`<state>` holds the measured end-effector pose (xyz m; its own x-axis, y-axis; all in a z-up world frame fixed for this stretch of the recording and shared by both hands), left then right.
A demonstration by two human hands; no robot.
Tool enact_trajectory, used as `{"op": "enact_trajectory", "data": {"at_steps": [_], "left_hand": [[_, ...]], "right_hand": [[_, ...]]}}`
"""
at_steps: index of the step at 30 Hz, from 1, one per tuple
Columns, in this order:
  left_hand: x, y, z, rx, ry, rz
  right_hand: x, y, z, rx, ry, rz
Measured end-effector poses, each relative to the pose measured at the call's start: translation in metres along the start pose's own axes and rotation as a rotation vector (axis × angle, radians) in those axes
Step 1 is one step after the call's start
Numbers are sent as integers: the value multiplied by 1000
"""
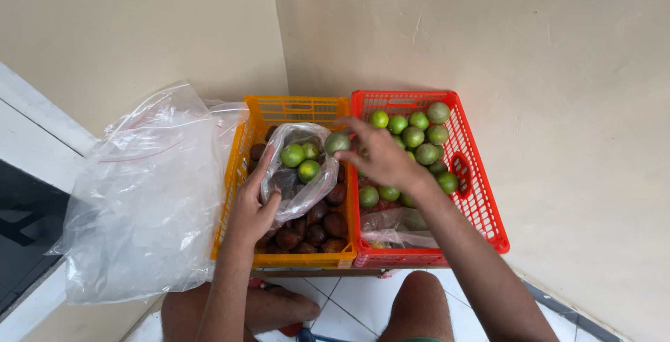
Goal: A person is picking green citrus-like fruits from a red plastic crate and placing them into a clear plastic bag while sitting on the floor.
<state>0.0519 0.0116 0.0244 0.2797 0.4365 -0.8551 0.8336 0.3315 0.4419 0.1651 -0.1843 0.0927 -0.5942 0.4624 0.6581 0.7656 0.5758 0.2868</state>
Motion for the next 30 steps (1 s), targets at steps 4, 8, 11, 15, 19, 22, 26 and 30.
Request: {"op": "enact_trajectory", "data": {"at_steps": [4, 8, 11, 15, 19, 22, 26, 30], "left_hand": [[4, 2, 1, -2, -17, -12], [13, 0, 1, 2, 6, 6], [12, 0, -1, -13, 14, 45], [17, 2, 0, -9, 9, 73], [15, 1, 3, 3, 24, 88], [12, 4, 2, -3, 54, 41], [12, 4, 5, 3, 42, -10], [9, 6, 3, 0, 67, -21]], "right_hand": [[47, 8, 42, 134, -66, -162], [42, 20, 67, 94, -162, -238], [31, 25, 54, -11, -159, -225], [3, 27, -6, -133, -98, -260], [-83, 18, -52, -175, -213, -98], [-172, 8, -52, -86, -557, 273], [-214, -14, -21, 81, -628, 398], [-212, -3, -10, 46, -728, 268]]}}
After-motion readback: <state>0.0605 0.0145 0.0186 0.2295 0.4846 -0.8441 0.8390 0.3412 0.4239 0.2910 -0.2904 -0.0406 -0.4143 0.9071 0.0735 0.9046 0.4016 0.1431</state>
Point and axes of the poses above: each hand's wrist, its own y-axis towards the middle knuckle, its own z-axis out of the palm, x = y × z, the point moved 6 cm from there along y, towards the middle knuckle, and after that the axes turned 10 degrees about -x, right-handed, at the moved point
